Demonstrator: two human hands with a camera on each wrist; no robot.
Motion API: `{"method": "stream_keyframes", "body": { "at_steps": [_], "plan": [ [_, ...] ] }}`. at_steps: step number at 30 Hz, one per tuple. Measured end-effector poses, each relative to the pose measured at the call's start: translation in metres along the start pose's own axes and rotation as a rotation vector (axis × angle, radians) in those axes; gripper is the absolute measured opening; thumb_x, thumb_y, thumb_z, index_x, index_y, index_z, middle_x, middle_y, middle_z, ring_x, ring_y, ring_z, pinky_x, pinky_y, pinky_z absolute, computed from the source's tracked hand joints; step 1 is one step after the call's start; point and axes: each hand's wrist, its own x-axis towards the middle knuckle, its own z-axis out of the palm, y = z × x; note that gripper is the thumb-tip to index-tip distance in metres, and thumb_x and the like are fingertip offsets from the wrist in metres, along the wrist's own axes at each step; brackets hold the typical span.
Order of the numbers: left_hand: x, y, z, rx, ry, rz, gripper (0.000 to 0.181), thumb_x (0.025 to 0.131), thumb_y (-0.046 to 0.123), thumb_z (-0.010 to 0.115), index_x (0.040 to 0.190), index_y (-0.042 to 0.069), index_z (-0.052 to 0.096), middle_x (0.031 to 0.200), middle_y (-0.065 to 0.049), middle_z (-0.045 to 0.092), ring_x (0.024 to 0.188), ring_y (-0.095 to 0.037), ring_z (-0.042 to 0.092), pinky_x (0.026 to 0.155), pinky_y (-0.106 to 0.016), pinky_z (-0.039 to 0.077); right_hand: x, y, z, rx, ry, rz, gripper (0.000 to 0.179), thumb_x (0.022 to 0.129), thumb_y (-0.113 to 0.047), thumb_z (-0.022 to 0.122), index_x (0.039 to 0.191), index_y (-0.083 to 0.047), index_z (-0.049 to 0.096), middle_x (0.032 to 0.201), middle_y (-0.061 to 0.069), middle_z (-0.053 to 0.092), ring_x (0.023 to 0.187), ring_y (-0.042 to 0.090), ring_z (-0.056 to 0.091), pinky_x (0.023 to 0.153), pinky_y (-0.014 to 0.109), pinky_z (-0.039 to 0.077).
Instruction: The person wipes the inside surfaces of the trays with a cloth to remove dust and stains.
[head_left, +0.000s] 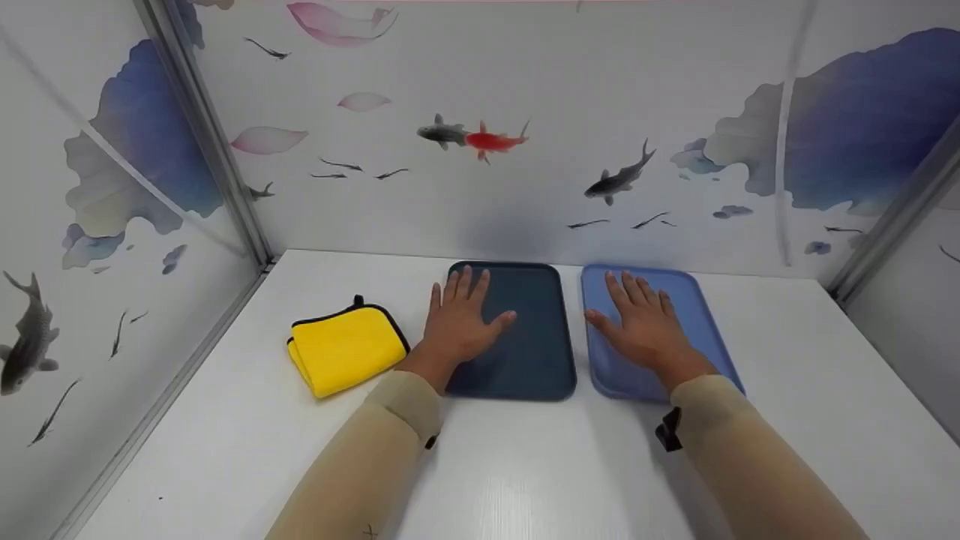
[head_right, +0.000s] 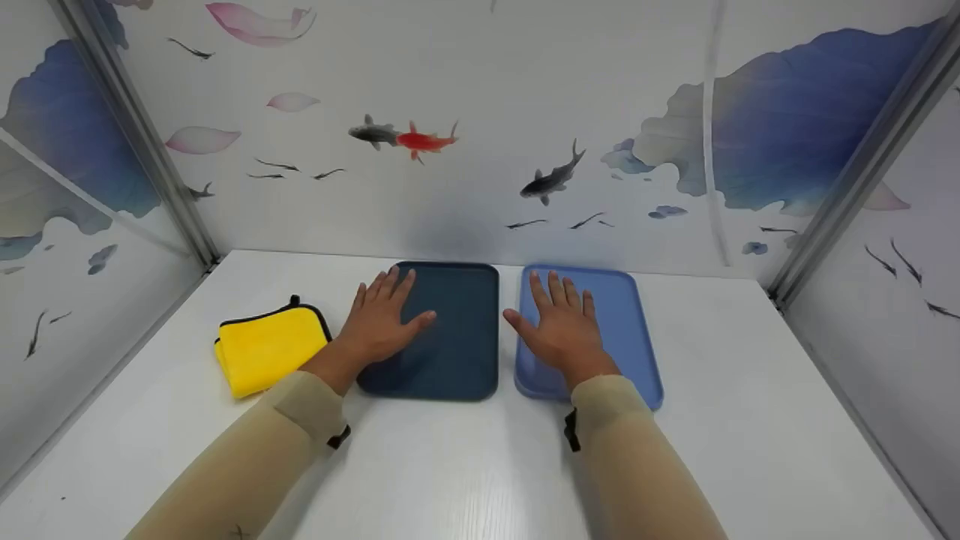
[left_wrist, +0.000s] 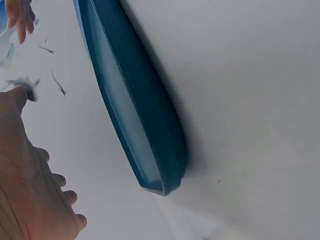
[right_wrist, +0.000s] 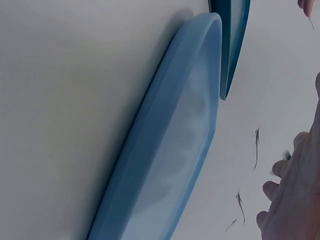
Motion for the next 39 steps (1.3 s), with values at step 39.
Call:
{"method": "stream_keyframes", "body": {
  "at_steps": [39],
  "plan": [
    [-0.019,-0.063,-0.012,0.056,-0.037,-0.165,0.089,0.101,0.073,0.034,0.169,0.022,0.007,0.176,-0.012,0.001,0.164,-0.034,0.003,0.132,-0.057,-0.002,-0.027,0.104,-0.013,0.112,-0.093,0.227,0.101,0.101,-0.077,0.020,0.165,-0.005,-0.011,0.167,0.038,-0.004,0.148,0.067,0.003,0.112,0.084,0.018]
  ]
}}
